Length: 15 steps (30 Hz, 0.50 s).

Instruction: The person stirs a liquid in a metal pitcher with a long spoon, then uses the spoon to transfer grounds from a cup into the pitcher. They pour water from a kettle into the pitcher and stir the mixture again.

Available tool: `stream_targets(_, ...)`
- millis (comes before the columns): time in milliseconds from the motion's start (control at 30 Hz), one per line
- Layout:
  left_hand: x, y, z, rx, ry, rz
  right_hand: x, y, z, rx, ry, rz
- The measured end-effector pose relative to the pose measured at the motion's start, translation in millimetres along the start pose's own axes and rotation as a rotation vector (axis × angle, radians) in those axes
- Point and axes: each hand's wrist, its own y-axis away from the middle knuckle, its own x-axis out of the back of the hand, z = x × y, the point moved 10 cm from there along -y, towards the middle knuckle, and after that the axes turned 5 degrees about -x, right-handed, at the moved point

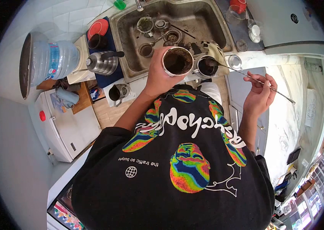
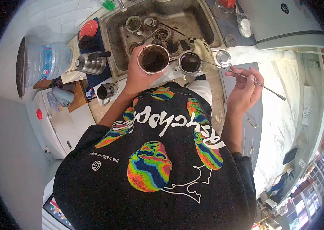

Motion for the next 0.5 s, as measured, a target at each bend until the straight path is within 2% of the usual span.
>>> stream_targets(300,-14,6,-10,0.036,0.06,-0.047,-18,10,18,0.089,0.189,-0.057)
stream_targets(433,-12,9,-14,0.088,0.159,0.01,-20,12,4,0.112,0.119,-0.037)
stream_targets(500,-11,10,-10,0.034,0.075,-0.042,-13,11,-3,0.134,0.031,-0.007)
